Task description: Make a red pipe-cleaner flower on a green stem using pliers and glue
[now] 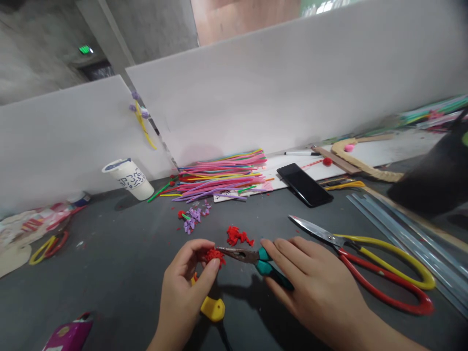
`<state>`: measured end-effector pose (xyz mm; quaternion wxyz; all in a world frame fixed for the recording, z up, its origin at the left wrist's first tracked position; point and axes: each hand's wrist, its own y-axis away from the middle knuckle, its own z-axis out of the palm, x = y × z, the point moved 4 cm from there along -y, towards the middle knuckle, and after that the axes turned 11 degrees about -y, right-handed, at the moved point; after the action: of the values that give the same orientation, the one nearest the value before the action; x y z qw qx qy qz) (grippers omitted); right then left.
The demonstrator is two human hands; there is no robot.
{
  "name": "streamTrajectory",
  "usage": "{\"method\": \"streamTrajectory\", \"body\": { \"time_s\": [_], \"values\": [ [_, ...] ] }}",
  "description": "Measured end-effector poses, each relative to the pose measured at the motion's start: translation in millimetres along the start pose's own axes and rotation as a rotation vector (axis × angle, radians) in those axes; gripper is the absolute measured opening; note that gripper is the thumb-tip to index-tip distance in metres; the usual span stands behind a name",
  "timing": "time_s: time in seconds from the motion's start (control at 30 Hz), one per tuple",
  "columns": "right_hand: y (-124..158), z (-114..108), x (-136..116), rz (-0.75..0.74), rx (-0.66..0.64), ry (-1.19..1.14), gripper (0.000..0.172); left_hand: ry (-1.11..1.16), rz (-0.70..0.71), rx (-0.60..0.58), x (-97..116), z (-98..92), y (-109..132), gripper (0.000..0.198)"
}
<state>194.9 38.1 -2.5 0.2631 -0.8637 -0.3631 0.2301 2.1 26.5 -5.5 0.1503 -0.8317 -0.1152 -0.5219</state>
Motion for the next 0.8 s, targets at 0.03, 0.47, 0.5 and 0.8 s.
{"method": "streamTrajectory", "body": {
  "time_s": [0.03, 0.47, 0.5, 0.8],
  "values": [
    [0.0, 0.5, -0.6, -0.003, -0.001, 0.011, 0.03, -0.008, 0.0, -0.007, -0.8, -0.1, -0.4, 0.012],
    [-3.7, 1.0, 23.7, 0.353, -0.072, -0.375, 0.022, 0.359, -0.14, -0.133, -8.4, 2.0, -5.6, 0.028],
    [-3.6, 2.4, 23.5, 0.373, -0.094, -0.407, 0.021, 0.369, -0.139, -0.125, -8.8, 1.4, -5.9, 0.029],
    [-5.6, 2.3, 19.0, 0.413, -0.19, -0.48, 0.014, 0.284, -0.056, -0.032, -2.5, 1.2, -0.1, 0.025]
  ]
}}
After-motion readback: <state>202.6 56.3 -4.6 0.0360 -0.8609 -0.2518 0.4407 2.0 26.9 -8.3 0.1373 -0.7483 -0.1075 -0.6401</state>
